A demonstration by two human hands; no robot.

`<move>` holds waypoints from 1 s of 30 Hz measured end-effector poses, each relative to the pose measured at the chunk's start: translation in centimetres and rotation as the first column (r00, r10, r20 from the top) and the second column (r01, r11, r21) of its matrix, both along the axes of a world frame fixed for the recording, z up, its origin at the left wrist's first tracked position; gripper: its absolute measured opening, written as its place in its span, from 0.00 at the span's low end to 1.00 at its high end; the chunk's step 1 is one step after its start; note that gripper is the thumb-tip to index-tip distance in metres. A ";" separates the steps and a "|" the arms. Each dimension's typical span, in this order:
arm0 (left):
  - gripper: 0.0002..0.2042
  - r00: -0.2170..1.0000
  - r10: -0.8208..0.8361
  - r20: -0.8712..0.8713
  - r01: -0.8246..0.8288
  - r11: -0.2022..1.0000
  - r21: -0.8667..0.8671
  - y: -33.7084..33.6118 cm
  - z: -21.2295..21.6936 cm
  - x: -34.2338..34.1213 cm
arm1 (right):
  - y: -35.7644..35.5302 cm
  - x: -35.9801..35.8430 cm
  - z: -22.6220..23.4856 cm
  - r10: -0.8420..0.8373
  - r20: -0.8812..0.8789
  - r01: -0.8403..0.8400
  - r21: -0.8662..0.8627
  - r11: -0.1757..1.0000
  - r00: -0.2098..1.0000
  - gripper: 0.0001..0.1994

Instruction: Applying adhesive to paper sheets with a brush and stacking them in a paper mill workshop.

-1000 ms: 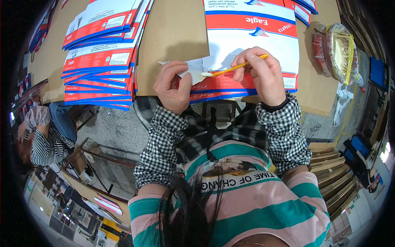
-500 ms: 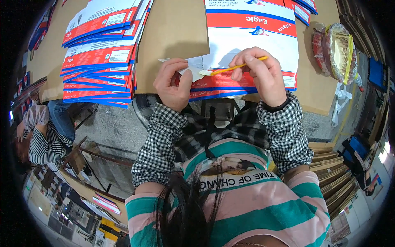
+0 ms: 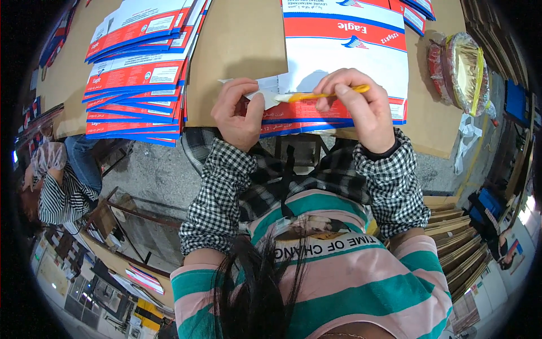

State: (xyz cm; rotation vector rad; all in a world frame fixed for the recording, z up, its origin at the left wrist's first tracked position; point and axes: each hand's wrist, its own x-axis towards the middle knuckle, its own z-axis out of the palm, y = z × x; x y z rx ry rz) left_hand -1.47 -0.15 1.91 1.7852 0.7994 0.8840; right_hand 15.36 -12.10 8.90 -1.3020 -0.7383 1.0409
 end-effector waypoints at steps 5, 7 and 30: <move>0.05 1.000 0.007 0.016 -0.007 1.000 0.025 0.1 -0.1 0.0 | -0.4 0.3 -0.1 -0.013 -0.007 0.013 -0.004 1.000 1.000 0.07; 0.05 1.000 0.010 0.012 -0.010 1.000 -0.025 0.0 0.1 0.0 | 0.2 -0.2 0.4 -0.048 -0.018 0.049 0.038 0.998 0.999 0.07; 0.05 1.000 0.008 0.015 -0.008 1.000 0.009 0.0 -0.1 -0.1 | -0.1 0.0 0.7 0.000 0.017 0.000 0.003 1.000 1.000 0.07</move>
